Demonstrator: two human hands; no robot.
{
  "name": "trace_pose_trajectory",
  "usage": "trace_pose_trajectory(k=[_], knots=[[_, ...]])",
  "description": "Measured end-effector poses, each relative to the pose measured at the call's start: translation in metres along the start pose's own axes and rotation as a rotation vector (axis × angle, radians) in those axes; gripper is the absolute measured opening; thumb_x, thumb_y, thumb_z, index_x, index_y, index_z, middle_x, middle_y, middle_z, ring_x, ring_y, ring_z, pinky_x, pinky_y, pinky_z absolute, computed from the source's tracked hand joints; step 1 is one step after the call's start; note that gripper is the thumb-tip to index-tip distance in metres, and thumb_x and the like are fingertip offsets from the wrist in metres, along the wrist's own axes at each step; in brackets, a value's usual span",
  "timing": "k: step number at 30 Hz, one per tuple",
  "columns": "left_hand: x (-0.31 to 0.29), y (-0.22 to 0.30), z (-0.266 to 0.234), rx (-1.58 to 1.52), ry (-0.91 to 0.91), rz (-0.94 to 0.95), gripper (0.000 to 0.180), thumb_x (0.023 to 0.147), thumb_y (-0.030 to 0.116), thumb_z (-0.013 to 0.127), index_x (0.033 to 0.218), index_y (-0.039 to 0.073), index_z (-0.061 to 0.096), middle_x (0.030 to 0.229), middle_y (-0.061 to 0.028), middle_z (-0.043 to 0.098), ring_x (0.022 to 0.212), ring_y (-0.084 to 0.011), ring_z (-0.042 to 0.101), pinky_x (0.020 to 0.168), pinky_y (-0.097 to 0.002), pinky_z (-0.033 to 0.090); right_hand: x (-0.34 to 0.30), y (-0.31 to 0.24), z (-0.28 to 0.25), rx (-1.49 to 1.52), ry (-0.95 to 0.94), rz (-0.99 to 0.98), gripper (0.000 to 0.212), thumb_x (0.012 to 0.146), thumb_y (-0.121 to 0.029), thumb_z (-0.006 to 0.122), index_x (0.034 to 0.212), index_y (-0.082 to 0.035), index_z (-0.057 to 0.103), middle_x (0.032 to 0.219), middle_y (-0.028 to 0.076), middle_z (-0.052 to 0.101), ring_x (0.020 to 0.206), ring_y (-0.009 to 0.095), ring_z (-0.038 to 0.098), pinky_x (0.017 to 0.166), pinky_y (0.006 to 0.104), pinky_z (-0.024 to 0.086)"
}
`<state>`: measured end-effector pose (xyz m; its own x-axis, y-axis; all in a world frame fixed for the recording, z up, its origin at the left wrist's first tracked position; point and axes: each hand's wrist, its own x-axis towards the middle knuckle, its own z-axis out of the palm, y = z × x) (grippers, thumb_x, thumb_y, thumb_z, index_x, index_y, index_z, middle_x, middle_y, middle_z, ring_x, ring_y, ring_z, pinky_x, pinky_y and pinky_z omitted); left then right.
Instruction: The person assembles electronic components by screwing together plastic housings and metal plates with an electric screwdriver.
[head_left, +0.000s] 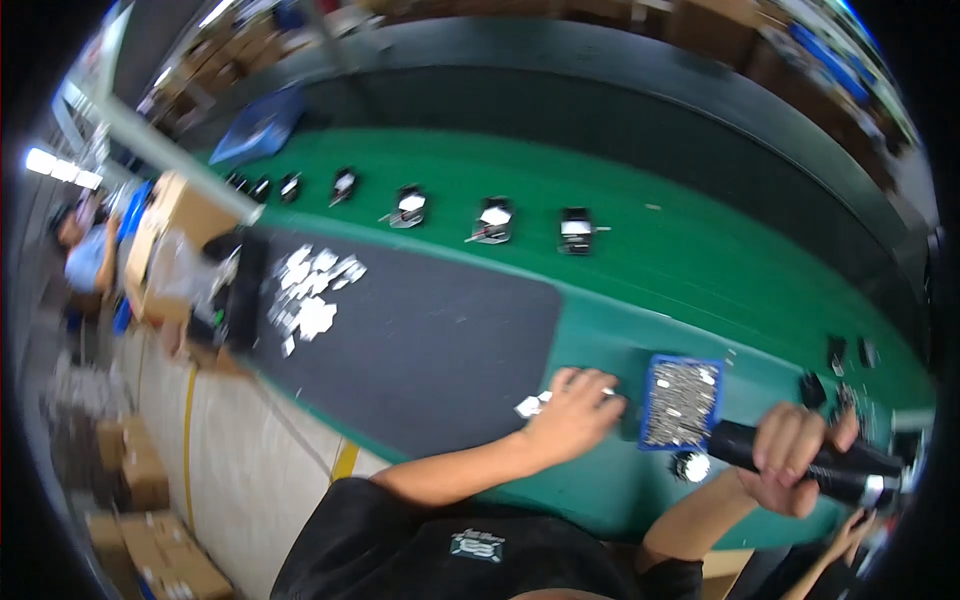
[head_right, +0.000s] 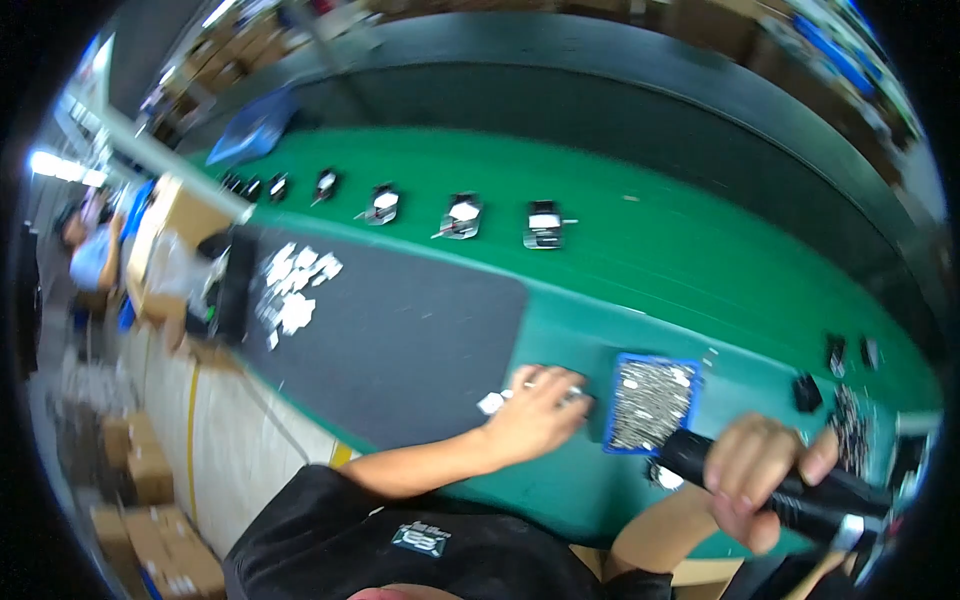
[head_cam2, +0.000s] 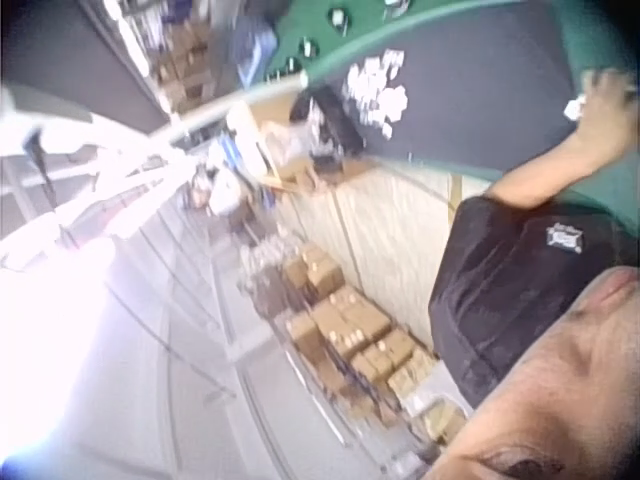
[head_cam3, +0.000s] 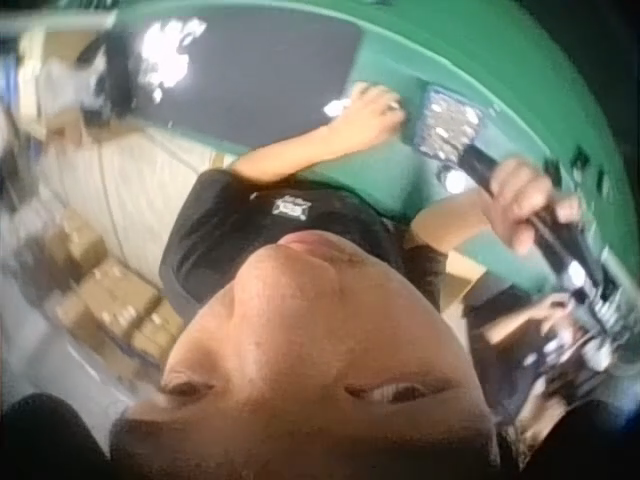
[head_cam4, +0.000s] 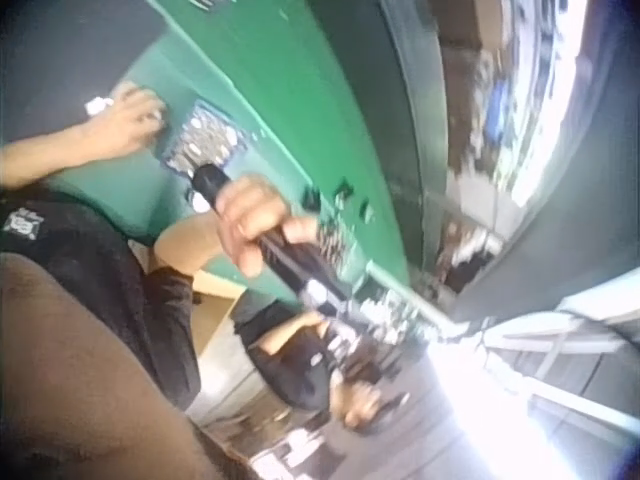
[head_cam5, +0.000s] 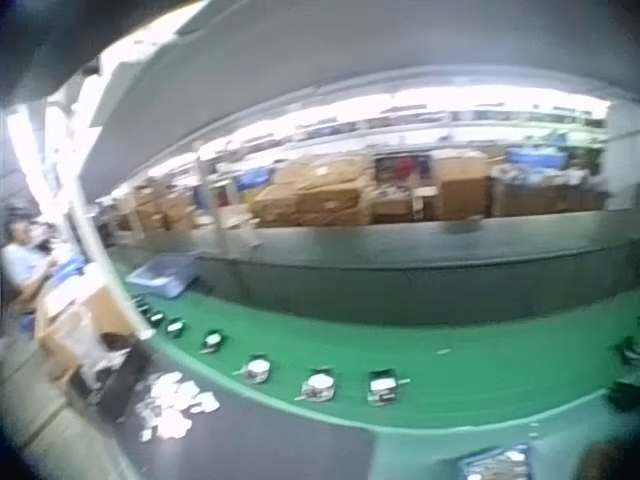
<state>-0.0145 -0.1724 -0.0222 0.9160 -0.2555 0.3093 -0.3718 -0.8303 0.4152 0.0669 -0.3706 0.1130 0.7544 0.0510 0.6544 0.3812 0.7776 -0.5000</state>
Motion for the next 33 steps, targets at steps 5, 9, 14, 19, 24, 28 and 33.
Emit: trace_pose_trajectory(k=[5,9,14,19,24,28,33], knots=[[0.020,-0.013,-0.013,0.015,-0.009,-0.026,0.053,0.070,0.031,0.075,0.115,0.009,0.058,0.109,-0.0068,0.054,0.098,-0.0218,0.052,0.086,-0.0409,0.034,0.001,-0.003,-0.004,-0.027,0.063,0.104,0.052,0.082,-0.017,0.068,0.124,-0.006,0.038,0.065,0.000,0.048,0.050,0.011,0.047,0.049,0.0247,0.040],[0.011,-0.023,-0.031,0.053,-0.070,-0.082,0.045,0.074,0.025,0.071,0.114,0.008,0.059,0.108,-0.0067,0.054,0.096,-0.0238,0.053,0.082,-0.0403,0.035,0.005,0.004,0.005,-0.069,0.150,0.148,0.057,0.081,-0.018,0.070,0.123,-0.005,0.035,0.064,0.000,0.047,0.050,0.012,0.046,0.049,0.0280,0.041],[0.025,-0.017,-0.008,-0.151,-0.199,-0.007,0.023,0.078,0.017,0.066,0.096,0.006,0.057,0.094,-0.0108,0.055,0.093,-0.0284,0.057,0.079,-0.0423,0.041,0.003,-0.024,-0.007,-0.143,0.122,0.121,0.053,0.086,-0.019,0.066,0.126,-0.002,0.034,0.068,-0.001,0.043,0.053,0.006,0.041,0.052,0.0218,0.036],[0.011,-0.021,-0.009,-0.149,-0.242,-0.029,0.023,0.080,0.017,0.065,0.095,0.004,0.054,0.092,-0.0117,0.055,0.090,-0.0280,0.059,0.080,-0.0401,0.043,0.000,-0.014,-0.006,-0.090,0.028,0.143,0.047,0.089,-0.016,0.061,0.127,-0.001,0.037,0.070,0.000,0.042,0.057,0.007,0.041,0.055,0.0220,0.035],[0.001,-0.017,-0.012,-0.131,-0.168,0.018,0.016,0.081,0.014,0.060,0.092,0.004,0.054,0.091,-0.0114,0.055,0.090,-0.0277,0.059,0.078,-0.0399,0.043,0.000,-0.020,0.001,-0.093,-0.029,0.139,0.045,0.091,-0.014,0.058,0.129,-0.001,0.038,0.072,0.001,0.042,0.060,0.008,0.042,0.058,0.0234,0.037],[-0.006,-0.015,-0.010,-0.129,-0.071,0.129,0.013,0.078,0.008,0.058,0.089,0.002,0.057,0.089,-0.0145,0.058,0.087,-0.0313,0.061,0.076,-0.0431,0.046,0.000,-0.030,0.009,-0.095,-0.094,0.075,0.045,0.091,-0.015,0.058,0.128,-0.002,0.038,0.072,0.001,0.042,0.059,0.008,0.042,0.059,0.0230,0.036],[-0.012,-0.013,0.002,-0.187,-0.077,0.135,0.013,0.080,0.011,0.056,0.085,-0.001,0.053,0.093,-0.0179,0.054,0.094,-0.0343,0.057,0.082,-0.0450,0.048,-0.004,-0.036,0.021,-0.145,-0.083,0.010,0.044,0.090,-0.014,0.059,0.127,-0.002,0.038,0.070,0.001,0.044,0.056,0.007,0.044,0.057,0.0221,0.038]])
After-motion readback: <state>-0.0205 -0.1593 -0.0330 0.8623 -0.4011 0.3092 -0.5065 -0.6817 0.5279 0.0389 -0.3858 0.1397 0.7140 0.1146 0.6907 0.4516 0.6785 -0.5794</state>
